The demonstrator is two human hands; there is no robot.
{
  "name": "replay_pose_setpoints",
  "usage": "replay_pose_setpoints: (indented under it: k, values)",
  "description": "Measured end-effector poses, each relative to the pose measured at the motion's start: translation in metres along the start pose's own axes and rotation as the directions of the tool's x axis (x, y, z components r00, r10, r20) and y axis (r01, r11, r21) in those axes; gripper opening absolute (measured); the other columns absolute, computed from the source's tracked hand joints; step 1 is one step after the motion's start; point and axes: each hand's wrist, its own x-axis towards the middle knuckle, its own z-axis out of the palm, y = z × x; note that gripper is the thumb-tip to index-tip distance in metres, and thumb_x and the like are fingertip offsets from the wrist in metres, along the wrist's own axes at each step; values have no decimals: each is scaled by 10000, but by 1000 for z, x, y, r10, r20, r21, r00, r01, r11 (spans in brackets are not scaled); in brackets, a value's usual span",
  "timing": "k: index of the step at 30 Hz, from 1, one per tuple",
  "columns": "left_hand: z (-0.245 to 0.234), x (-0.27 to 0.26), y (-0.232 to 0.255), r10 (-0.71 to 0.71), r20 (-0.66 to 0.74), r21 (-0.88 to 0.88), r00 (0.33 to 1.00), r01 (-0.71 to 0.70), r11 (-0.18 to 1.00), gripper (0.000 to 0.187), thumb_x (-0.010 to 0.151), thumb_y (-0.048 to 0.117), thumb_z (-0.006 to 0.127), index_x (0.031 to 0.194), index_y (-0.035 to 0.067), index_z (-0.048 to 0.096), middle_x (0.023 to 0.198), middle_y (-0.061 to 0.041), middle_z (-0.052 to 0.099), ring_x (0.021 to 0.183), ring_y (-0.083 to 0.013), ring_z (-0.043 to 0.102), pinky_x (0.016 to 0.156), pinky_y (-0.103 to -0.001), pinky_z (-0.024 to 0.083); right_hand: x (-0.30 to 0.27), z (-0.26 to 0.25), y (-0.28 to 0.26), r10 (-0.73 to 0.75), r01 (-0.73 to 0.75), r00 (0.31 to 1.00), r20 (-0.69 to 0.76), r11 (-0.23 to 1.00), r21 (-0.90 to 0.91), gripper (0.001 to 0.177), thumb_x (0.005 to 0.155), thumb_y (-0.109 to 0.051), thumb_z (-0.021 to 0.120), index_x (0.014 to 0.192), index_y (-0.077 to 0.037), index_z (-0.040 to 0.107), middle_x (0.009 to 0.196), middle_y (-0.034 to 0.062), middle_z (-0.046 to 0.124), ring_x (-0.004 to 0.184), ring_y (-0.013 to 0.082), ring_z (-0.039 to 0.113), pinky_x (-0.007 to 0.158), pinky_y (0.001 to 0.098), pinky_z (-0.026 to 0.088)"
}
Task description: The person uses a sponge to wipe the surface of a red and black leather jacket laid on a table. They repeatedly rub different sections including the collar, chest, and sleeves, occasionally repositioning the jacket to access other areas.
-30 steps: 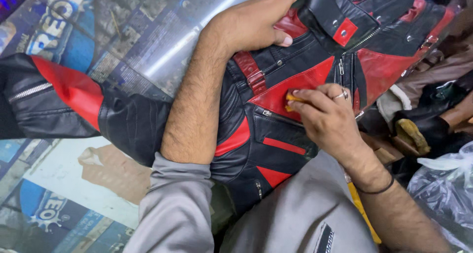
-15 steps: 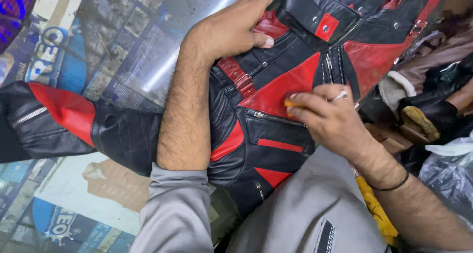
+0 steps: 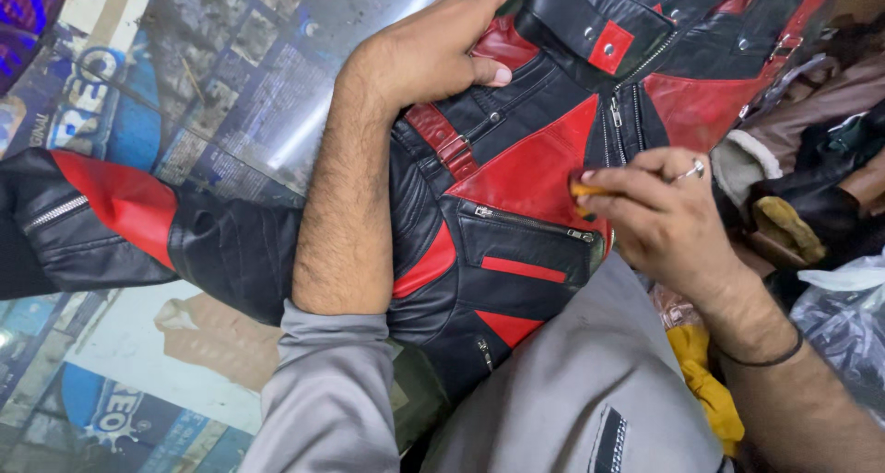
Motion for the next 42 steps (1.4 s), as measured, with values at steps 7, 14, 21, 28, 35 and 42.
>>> replay_pose_setpoints:
  k: [7, 14, 21, 28, 35, 42]
  values:
    - [8, 2, -12, 170, -88, 91, 982, -162, 983, 804, 864, 131, 897, 1486, 16, 400, 1374, -274, 610, 1291, -439, 578, 1042, -433, 484, -4, 7, 4, -170, 169, 972, 162, 985, 21, 324, 673, -75, 738, 982, -159, 790, 1215, -77, 708, 1109, 217, 594, 966, 446, 414]
    - [8, 3, -12, 107, -70, 72, 992, -102, 992, 806, 882, 145, 888, 1509, 37, 393, 1405, -249, 610, 1324, -412, 578, 1069, -427, 484, 13, 4, 4, -254, 248, 953, 168, 967, 55, 324, 685, -125, 732, 1001, -154, 796, 1213, -79, 702, 1132, 212, 577, 984, 446, 410]
    - [8, 3, -10, 77, -53, 43, 996, -74, 996, 848, 877, 129, 884, 1530, 48, 349, 1372, -246, 641, 1300, -407, 605, 1044, -432, 506, 24, -2, 0, -131, 138, 988, 82, 987, -88, 255, 798, -126, 728, 1039, -186, 788, 1245, -104, 691, 1146, 188, 569, 1001, 441, 371]
    - [6, 4, -7, 56, -25, 12, 998, -56, 998, 818, 875, 107, 859, 1523, 66, 361, 1291, -226, 699, 1224, -390, 673, 976, -426, 548, 34, 5, -2, -150, 157, 985, 90, 985, -76, 286, 819, -117, 691, 1084, -181, 774, 1266, -106, 690, 1172, 181, 575, 1027, 447, 370]
    - [0, 2, 2, -19, -14, 45, 1000, 19, 999, 789, 902, 169, 863, 1509, 77, 368, 1246, -232, 710, 1183, -399, 684, 952, -449, 538, 42, 7, -1, -160, 167, 986, 50, 963, -212, 298, 812, -125, 689, 1086, -189, 788, 1243, -115, 696, 1142, 170, 571, 983, 462, 380]
    - [1, 4, 5, -126, 6, 48, 992, 126, 991, 802, 880, 193, 854, 1510, 99, 366, 1174, -212, 729, 1134, -371, 708, 914, -445, 540, 41, 3, -9, -242, 249, 964, 105, 967, -51, 274, 791, -144, 686, 1039, -203, 787, 1237, -102, 695, 1129, 174, 571, 987, 472, 382]
